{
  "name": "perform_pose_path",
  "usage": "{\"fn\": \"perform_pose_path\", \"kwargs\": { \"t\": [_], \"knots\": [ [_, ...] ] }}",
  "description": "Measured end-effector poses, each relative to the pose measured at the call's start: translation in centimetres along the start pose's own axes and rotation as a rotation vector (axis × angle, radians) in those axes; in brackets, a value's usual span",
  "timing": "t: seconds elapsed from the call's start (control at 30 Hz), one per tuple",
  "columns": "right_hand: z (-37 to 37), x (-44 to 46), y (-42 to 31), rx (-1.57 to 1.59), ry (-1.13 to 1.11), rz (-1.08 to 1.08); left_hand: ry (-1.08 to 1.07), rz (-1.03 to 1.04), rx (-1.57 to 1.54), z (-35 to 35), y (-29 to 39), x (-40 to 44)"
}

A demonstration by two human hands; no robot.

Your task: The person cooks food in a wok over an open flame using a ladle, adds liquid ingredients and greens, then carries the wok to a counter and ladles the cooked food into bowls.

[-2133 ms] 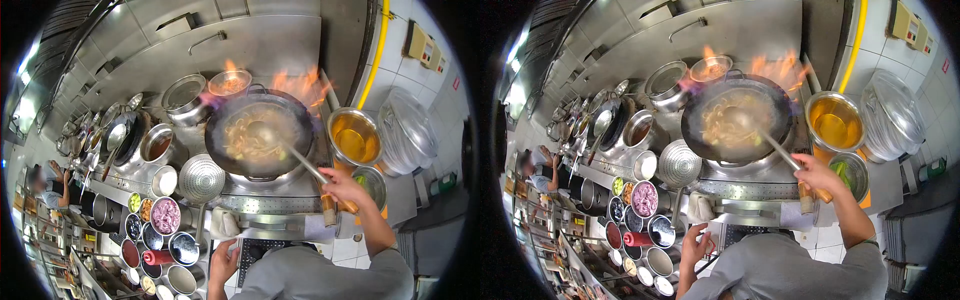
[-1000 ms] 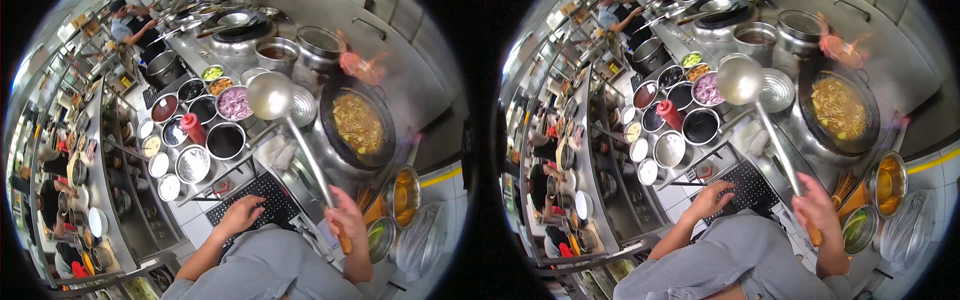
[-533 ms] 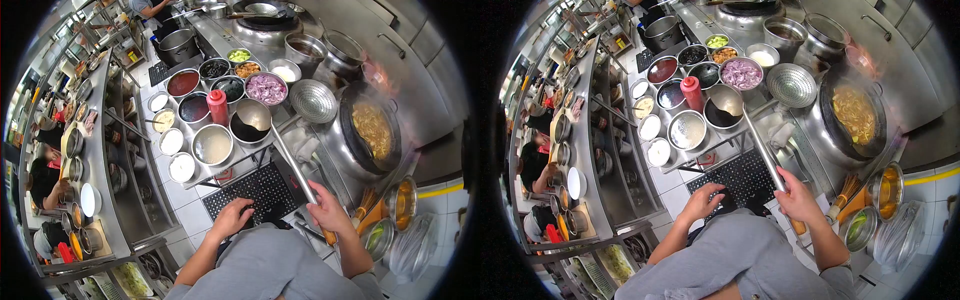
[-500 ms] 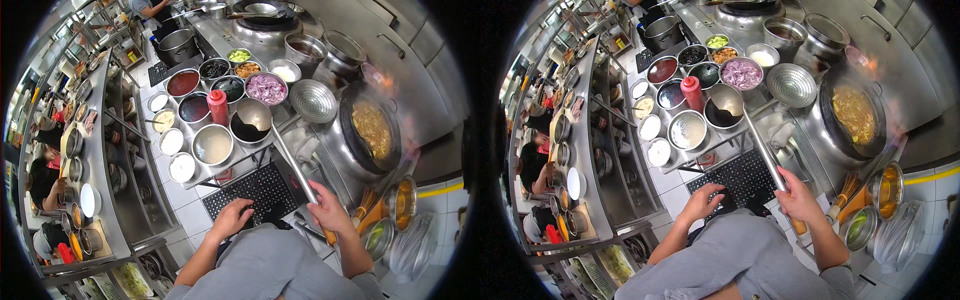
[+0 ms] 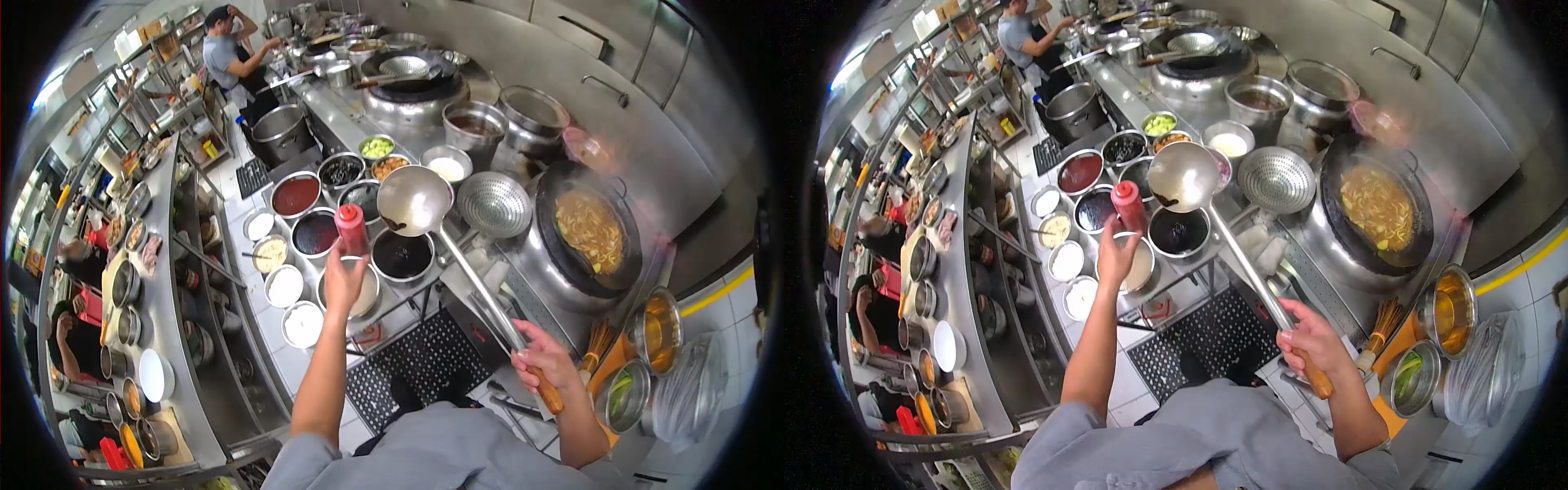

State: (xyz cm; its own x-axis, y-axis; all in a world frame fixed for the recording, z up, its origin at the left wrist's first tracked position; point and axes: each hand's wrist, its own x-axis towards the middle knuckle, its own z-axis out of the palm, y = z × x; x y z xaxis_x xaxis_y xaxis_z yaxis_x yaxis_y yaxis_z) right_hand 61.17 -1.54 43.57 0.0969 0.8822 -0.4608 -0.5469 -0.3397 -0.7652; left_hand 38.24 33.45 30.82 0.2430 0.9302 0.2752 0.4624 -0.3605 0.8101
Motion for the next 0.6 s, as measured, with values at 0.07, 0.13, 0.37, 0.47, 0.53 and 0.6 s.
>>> {"fn": "perform_pose_path", "kwargs": {
  "t": [0.07, 0.13, 0.37, 0.47, 0.53, 0.6],
  "knots": [
    [0.3, 0.4, 0.2, 0.035, -0.011, -0.025, 0.137, 0.014, 0.035, 3.0, -2.7, 5.4],
    [0.8, 0.7, 0.5, 0.079, -0.021, -0.016, 0.122, -0.143, 0.135, 3.9, -1.8, 7.7],
    [-1.1, 5.0, 6.5, 0.649, -0.31, 0.023, 0.158, -0.18, 0.204, 4.8, -1.9, 8.7],
    [-1.3, 5.2, 6.9, 0.754, -0.436, -0.021, 0.248, -0.069, 0.121, 4.0, -0.4, 8.7],
    [-1.5, 5.2, 6.5, 0.806, -0.52, -0.066, 0.27, 0.036, 0.119, 2.7, 1.5, 9.4],
    [-1.4, 4.5, 5.4, 0.875, -0.58, -0.133, 0.26, 0.091, 0.098, 0.5, 5.3, 9.3]
  ]
}}
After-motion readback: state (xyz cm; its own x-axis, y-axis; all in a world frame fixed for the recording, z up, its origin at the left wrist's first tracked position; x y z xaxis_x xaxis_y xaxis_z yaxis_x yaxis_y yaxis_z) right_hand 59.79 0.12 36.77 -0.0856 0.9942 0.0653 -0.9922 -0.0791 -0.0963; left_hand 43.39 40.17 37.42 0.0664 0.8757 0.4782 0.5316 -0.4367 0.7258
